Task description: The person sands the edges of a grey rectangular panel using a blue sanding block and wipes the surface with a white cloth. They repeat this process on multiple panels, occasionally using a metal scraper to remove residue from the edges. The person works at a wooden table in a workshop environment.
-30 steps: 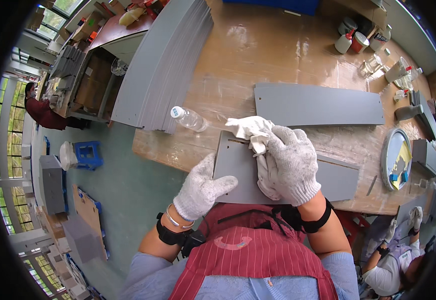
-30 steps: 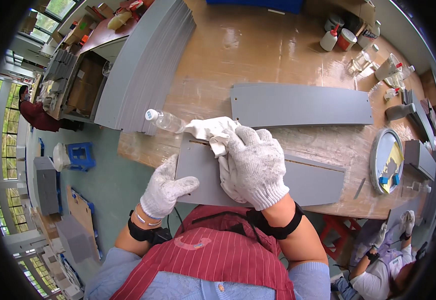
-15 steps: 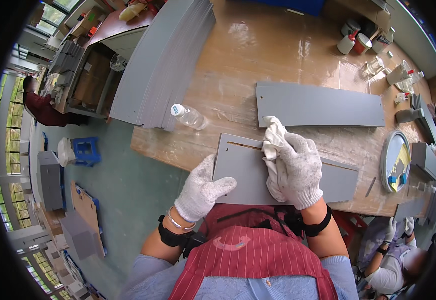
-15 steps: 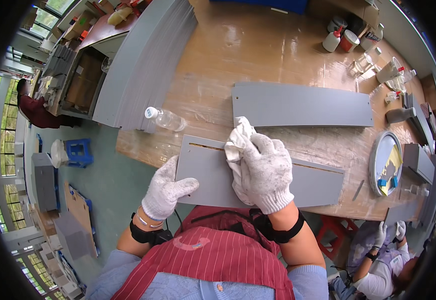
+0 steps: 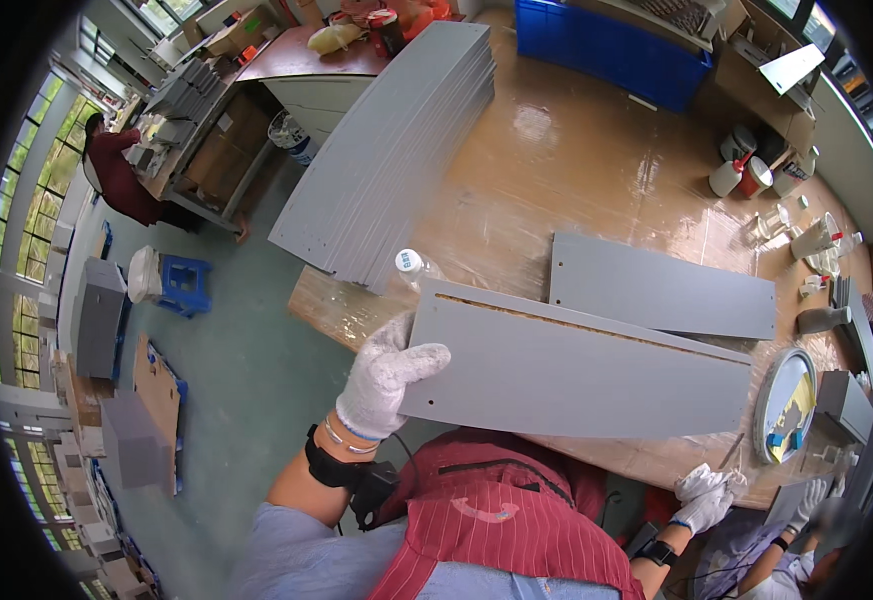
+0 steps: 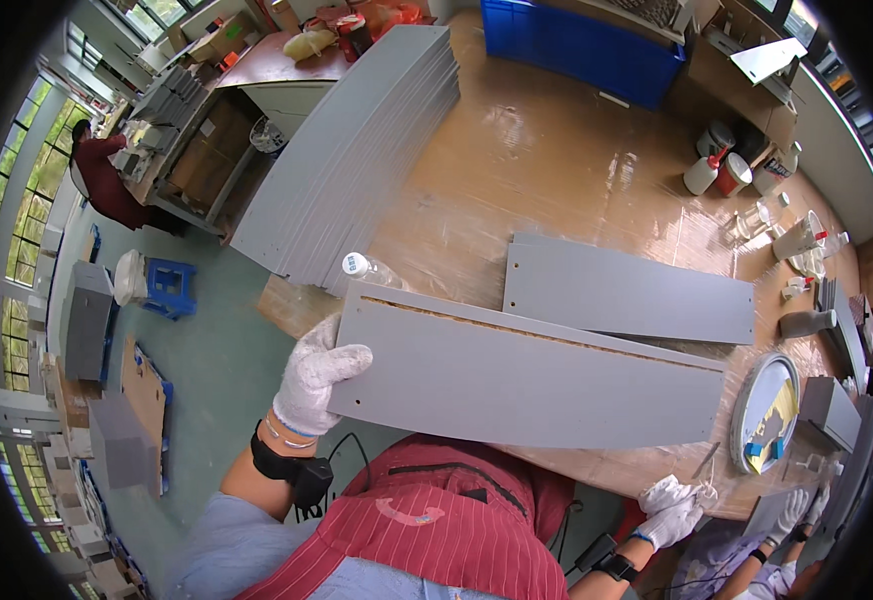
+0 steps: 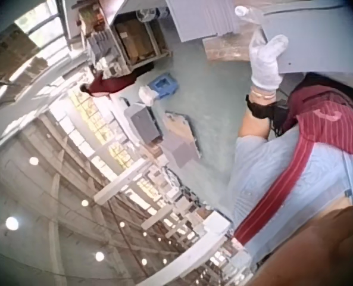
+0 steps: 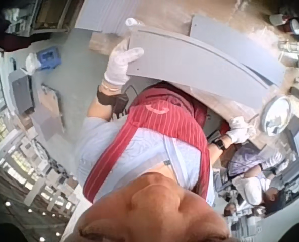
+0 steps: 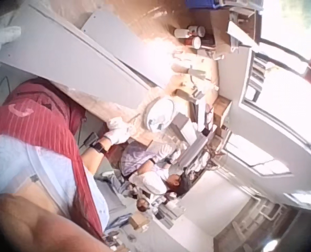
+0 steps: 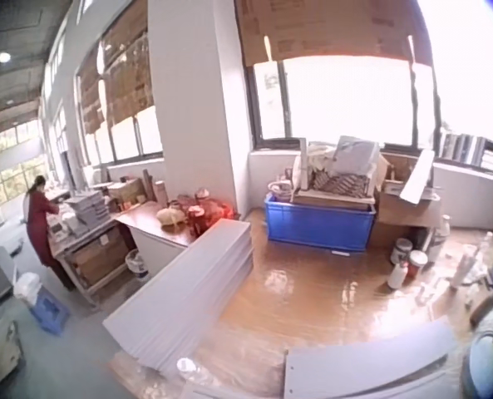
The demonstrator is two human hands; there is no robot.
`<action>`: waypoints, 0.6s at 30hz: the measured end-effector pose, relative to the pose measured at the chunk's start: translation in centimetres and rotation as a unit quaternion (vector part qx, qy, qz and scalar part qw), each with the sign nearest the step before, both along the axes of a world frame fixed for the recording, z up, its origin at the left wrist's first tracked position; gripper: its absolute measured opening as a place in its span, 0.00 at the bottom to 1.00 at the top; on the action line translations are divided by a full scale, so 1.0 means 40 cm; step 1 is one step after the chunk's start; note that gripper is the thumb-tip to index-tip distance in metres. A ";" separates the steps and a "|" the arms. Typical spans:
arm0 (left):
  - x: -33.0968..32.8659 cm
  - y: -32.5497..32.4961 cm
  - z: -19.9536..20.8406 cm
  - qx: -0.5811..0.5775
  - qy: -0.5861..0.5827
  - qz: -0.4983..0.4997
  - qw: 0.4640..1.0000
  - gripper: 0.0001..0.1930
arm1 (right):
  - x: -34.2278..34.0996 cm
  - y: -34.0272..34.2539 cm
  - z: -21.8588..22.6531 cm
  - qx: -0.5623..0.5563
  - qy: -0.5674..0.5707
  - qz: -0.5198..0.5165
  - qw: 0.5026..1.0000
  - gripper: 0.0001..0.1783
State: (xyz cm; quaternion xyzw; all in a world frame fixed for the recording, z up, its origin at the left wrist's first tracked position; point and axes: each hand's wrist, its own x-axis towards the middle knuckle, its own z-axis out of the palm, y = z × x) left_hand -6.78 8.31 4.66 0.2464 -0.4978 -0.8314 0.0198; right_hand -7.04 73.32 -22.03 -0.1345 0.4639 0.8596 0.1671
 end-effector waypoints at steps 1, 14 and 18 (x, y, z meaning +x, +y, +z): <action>0.014 -0.037 0.001 0.017 0.034 0.007 0.999 0.25 | -0.002 -0.011 -0.001 -0.039 0.021 -0.027 0.999 0.16; 0.020 -0.301 -0.019 0.080 0.160 0.353 0.918 0.16 | -0.233 -0.486 0.244 0.949 -0.287 0.108 0.070 0.21; -0.008 -0.380 -0.058 0.114 0.181 0.348 0.913 0.14 | -0.262 -0.563 0.386 0.946 -0.232 0.030 -0.226 0.32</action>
